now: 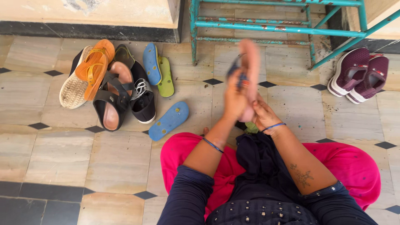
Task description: The person sits on the floor and wipes a pink slip-on shoe with a green cloth, then places it on a nearby metal rack. They then pick up a maroon sneaker, remove the insole, wipe the shoe's exterior and sole, and clean the insole separately before reinserting it.
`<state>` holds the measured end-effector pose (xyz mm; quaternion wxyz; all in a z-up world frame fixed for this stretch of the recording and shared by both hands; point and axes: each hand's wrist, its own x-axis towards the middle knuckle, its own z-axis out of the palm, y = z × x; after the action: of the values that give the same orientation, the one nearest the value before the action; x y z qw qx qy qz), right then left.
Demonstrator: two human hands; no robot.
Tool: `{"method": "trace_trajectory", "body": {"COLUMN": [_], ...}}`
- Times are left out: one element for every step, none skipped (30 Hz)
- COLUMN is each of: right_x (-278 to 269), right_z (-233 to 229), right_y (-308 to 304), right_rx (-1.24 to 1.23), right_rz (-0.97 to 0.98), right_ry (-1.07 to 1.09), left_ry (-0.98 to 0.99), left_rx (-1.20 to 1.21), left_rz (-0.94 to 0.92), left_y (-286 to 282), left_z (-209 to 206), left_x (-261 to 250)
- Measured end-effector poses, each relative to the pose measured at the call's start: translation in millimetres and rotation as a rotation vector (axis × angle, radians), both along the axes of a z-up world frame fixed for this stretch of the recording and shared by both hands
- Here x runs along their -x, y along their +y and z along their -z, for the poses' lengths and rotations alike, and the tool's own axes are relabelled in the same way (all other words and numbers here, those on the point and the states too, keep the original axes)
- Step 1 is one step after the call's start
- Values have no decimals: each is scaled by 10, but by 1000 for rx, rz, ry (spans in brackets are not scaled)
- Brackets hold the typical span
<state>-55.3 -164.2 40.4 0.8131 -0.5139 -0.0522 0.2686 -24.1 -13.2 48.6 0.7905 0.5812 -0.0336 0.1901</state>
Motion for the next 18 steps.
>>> {"method": "trace_trajectory", "body": {"right_x": [15,26,58,70,68,54,39,59,69,70,75,111,185,240,224,177,145,131], "right_z": [4,14,17,5,-11,-33,-57,-62,-58,-45,-27,-1,41,87,107,115,131,170], "right_y": [64,86,60,19,-15,-46,-81,-105,-116,-120,-128,-141,-160,-213,-317,-433,-544,-628], "right_rx": [21,42,63,85,107,127,148,169,168,166,163,190,212,236,209,175,141,146], "right_rz": [59,120,182,244,306,376,446,519,539,558,575,423,269,113,117,120,123,128], "right_ry": [-39,-78,-32,8,49,112,176,246,325,403,482,300,119,-56,37,128,220,236], "left_ry": [33,65,139,207,275,260,244,234,179,121,62,89,115,147,201,253,306,299], "left_rx": [-29,-58,-142,-226,-309,-253,-197,-142,-203,-268,-334,-436,-537,-631,-580,-535,-488,-346], "left_rz": [105,211,231,250,269,150,30,-86,-160,-234,-306,-179,-51,81,141,199,256,213], "left_y": [-49,-57,11,90,135,177,232,247,222,197,161,49,-106,-198,-202,-153,-99,-39], "left_z": [-108,-208,-277,-316,-319,-289,-229,-134,-27,84,194,285,363,439,487,490,465,425], "left_x": [120,197,228,218,190,122,26,-20,-44,-69,-85,-81,-47,-7,-27,-95,-153,-192]}}
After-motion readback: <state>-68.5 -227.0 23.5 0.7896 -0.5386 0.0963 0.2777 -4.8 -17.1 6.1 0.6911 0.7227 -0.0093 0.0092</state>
